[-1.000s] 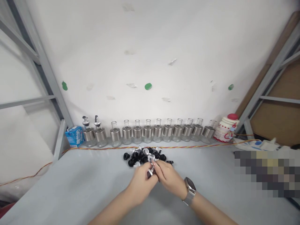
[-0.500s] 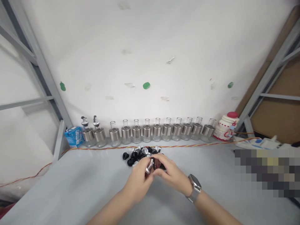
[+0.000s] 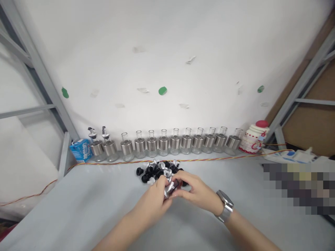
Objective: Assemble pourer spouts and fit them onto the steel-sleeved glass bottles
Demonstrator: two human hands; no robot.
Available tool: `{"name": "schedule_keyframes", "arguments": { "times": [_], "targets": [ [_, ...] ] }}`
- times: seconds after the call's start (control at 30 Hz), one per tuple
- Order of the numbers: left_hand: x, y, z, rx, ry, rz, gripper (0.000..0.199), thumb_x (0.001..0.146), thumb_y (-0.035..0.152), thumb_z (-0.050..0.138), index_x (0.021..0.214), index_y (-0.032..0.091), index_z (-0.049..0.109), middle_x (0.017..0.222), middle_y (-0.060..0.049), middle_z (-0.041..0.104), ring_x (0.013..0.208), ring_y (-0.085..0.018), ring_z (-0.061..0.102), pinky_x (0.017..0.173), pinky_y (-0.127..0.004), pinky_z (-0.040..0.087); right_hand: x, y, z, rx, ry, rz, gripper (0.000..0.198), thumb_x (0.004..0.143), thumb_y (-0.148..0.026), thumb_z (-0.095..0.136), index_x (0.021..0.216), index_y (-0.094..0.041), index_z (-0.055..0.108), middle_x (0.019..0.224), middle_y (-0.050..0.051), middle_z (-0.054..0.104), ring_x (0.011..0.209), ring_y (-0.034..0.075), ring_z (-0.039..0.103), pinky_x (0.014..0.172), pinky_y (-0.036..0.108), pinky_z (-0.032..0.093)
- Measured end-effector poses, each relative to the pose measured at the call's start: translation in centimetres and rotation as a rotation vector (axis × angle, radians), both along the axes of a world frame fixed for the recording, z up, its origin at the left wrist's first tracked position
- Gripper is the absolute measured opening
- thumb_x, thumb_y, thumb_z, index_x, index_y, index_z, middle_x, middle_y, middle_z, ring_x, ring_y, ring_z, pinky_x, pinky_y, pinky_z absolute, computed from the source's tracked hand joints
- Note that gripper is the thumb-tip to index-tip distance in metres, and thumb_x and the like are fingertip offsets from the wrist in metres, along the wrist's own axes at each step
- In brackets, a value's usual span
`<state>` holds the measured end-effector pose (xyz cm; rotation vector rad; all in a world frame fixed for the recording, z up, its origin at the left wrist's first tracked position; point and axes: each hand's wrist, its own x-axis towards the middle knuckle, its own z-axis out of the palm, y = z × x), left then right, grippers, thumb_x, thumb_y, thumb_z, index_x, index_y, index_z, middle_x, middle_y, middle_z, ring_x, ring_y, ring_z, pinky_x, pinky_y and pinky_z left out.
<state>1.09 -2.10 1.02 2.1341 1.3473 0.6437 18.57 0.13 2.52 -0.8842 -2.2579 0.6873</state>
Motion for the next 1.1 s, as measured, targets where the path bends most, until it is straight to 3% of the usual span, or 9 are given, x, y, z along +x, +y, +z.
{"name": "schedule_keyframes", "arguments": {
  "times": [0.13, 0.27, 0.47, 0.6, 0.67, 0.73, 0.8, 0.93, 1.1],
  "targets": [
    [0.0, 0.1, -0.3, 0.02, 0.059, 0.013, 0.007, 0.078, 0.023, 0.038, 0.083, 0.021, 0.035, 0.075, -0.001, 0.054, 0.065, -0.016, 0.05, 0.056, -0.024, 0.034, 0.2, 0.0, 0.2, 0.171, -0.141, -0.097, 0.021, 0.08, -0.038, 0.051, 0.082, -0.018, 0.054, 0.074, 0.002, 0.055, 0.07, 0.014, 0.048, 0.064, 0.025, 0.039],
    [0.2, 0.4, -0.8, 0.103, 0.144, 0.03, 0.01, 0.073, 0.017, 0.041, 0.083, 0.021, 0.04, 0.082, -0.002, 0.054, 0.071, -0.017, 0.051, 0.062, -0.026, 0.035, 0.1, -0.1, 0.4, 0.336, -0.342, -0.079, 0.024, 0.082, -0.04, 0.047, 0.076, -0.018, 0.053, 0.073, 0.003, 0.055, 0.069, 0.015, 0.048, 0.064, 0.027, 0.038],
    [0.2, 0.7, -0.7, 0.093, 0.182, 0.128, 0.01, 0.072, 0.012, 0.042, 0.079, 0.019, 0.044, 0.083, -0.004, 0.053, 0.074, -0.018, 0.051, 0.065, -0.027, 0.036, -0.1, 0.1, -0.3, 0.341, -0.478, -0.06, 0.013, 0.085, -0.024, 0.045, 0.074, -0.019, 0.051, 0.074, 0.001, 0.056, 0.069, 0.015, 0.051, 0.061, 0.025, 0.039],
    [-0.6, 0.4, 0.7, -0.165, -0.093, -0.075, 0.027, 0.071, 0.034, 0.054, 0.091, 0.019, 0.046, 0.085, -0.002, 0.053, 0.069, -0.015, 0.051, 0.059, -0.024, 0.039, 0.2, 0.6, -0.7, 0.281, -0.427, -0.024, 0.016, 0.083, -0.01, 0.041, 0.081, -0.019, 0.054, 0.078, 0.001, 0.057, 0.074, 0.015, 0.052, 0.066, 0.025, 0.04],
    [-0.8, 0.5, 1.0, -0.374, -0.258, -0.149, 0.033, 0.075, 0.048, 0.045, 0.089, 0.018, 0.048, 0.079, -0.001, 0.054, 0.062, -0.013, 0.052, 0.05, -0.022, 0.039, 0.2, 0.6, -0.7, 0.248, -0.389, 0.041, 0.021, 0.082, -0.007, 0.039, 0.086, -0.02, 0.055, 0.083, 0.002, 0.058, 0.078, 0.014, 0.053, 0.07, 0.025, 0.041],
    [-0.6, 0.9, 0.6, -0.505, -0.376, -0.095, 0.047, 0.079, 0.056, 0.026, 0.069, 0.017, 0.05, 0.06, 0.0, 0.053, 0.049, -0.012, 0.05, 0.042, -0.021, 0.035, -0.1, 0.4, -0.6, 0.212, -0.343, 0.105, 0.024, 0.082, -0.005, 0.038, 0.088, -0.02, 0.056, 0.086, 0.002, 0.058, 0.081, 0.014, 0.053, 0.073, 0.024, 0.041],
    [-0.1, 1.3, -0.3, -0.545, -0.416, 0.019, 0.054, 0.077, 0.061, 0.022, 0.051, 0.018, 0.042, 0.041, 0.003, 0.042, 0.035, -0.01, 0.04, 0.037, -0.021, 0.03, -0.4, 0.0, -0.7, 0.173, -0.301, 0.123, 0.022, 0.083, -0.007, 0.038, 0.087, -0.019, 0.056, 0.085, 0.002, 0.059, 0.081, 0.014, 0.053, 0.073, 0.024, 0.041],
    [1.0, 1.8, -1.6, -0.348, -0.448, 0.208, 0.05, 0.077, 0.059, 0.028, 0.046, 0.02, 0.032, 0.037, 0.006, 0.031, 0.035, -0.008, 0.03, 0.038, -0.021, 0.023, -1.2, -0.7, -0.8, 0.113, -0.223, 0.042, 0.014, 0.086, -0.022, 0.043, 0.076, -0.019, 0.053, 0.074, 0.0, 0.055, 0.069, 0.013, 0.052, 0.062, 0.023, 0.041],
    [1.3, 1.4, -1.9, -0.048, -0.395, 0.287, 0.046, 0.083, 0.05, 0.025, 0.049, 0.019, 0.03, 0.047, 0.004, 0.032, 0.047, -0.01, 0.029, 0.046, -0.022, 0.023, -1.9, -0.9, -1.1, 0.213, -0.192, -0.017, 0.02, 0.083, -0.029, 0.049, 0.066, -0.018, 0.053, 0.069, 0.001, 0.052, 0.069, 0.014, 0.049, 0.064, 0.025, 0.039]
  ]
}}
